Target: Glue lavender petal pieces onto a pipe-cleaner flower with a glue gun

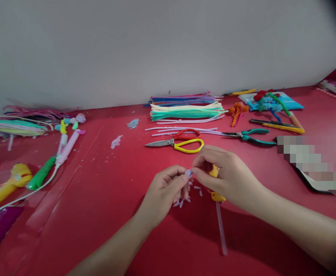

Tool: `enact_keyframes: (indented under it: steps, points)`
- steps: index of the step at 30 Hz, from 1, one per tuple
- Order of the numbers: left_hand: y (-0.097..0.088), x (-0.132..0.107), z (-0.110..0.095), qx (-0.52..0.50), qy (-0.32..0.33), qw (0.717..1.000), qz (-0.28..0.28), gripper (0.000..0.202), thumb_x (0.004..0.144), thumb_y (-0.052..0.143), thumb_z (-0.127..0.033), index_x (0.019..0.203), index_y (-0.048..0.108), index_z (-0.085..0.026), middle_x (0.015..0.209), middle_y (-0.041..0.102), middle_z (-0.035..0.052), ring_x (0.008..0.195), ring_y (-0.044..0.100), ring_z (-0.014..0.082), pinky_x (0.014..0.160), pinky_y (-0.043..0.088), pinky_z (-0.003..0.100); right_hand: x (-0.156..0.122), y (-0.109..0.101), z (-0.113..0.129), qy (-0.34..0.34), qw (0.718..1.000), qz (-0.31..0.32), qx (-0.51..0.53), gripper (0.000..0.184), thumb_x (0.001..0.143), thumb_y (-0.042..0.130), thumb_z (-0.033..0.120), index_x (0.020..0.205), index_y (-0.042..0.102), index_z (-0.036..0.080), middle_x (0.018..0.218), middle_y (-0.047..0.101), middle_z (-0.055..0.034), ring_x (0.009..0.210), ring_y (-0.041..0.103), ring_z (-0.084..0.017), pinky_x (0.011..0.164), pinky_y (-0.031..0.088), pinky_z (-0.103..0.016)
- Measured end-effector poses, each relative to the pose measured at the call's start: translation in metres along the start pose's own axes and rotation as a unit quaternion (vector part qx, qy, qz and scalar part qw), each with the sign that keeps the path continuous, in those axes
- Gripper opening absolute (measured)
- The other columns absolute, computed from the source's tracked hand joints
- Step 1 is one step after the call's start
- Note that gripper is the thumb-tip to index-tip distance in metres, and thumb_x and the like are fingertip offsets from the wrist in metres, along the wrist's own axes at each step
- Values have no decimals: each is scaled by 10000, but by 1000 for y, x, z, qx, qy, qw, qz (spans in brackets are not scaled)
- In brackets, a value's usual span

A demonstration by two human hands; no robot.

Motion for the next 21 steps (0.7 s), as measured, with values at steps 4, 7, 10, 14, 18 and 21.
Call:
enact_keyframes:
  steps: [4, 7, 10, 14, 18, 21]
  points:
    - [0, 0, -1, 6, 2, 1000, -2, 134, 859, 515, -263, 793, 578, -164, 519, 528, -51, 410, 323, 37, 439, 298, 186, -1, 0, 0, -1, 1000, -2, -3, 102, 772, 546, 129, 688, 528, 183, 694, 520, 23, 624, 468, -97, 562, 371, -226]
    - [0, -1, -1, 11, 4, 1000, -5, 128, 854, 519, -263, 797, 579, -165, 514, 525, -51, 405, 320, 39, 428, 284, 187, 0, 0, 0, -3, 1000, 0, -6, 101, 772, 544, 127, 692, 523, 184, 692, 523, 20, 623, 469, -100, 562, 369, -226]
    - [0, -1, -1, 12, 4, 1000, -5, 136, 857, 511, -265, 791, 575, -165, 515, 525, -50, 405, 315, 40, 426, 279, 188, 0, 1, 1, -2, 1000, 0, -5, 104, 775, 542, 129, 690, 519, 184, 693, 523, 19, 619, 468, -99, 556, 368, -226]
    - [0, 0, -1, 10, 6, 1000, -8, 132, 856, 513, -256, 788, 574, -161, 514, 531, -47, 406, 318, 40, 426, 271, 186, 0, 1, 1, -7, 1000, 1, -4, 99, 781, 540, 133, 699, 521, 185, 705, 526, 15, 619, 470, -100, 558, 371, -229]
    - [0, 0, -2, -14, 9, 1000, -7, 130, 862, 501, -230, 785, 575, -155, 513, 531, -49, 404, 321, 34, 428, 269, 177, -1, -1, 1, -12, 1000, 0, 7, 84, 785, 533, 127, 731, 551, 188, 725, 539, 13, 640, 480, -101, 575, 388, -225]
    - [-1, 1, -1, -39, 4, 999, -14, 149, 870, 487, -219, 766, 568, -150, 511, 532, -45, 404, 309, 32, 410, 246, 163, 0, -2, 1, -12, 1000, -4, 8, 70, 769, 545, 124, 758, 572, 188, 735, 547, 13, 652, 488, -103, 582, 395, -224]
Point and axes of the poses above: each hand's wrist, its own x-axis towards the middle knuckle, its own y-axis out of the palm, z = x × y, the point moved 3 cm from there along x, towards the middle knuckle
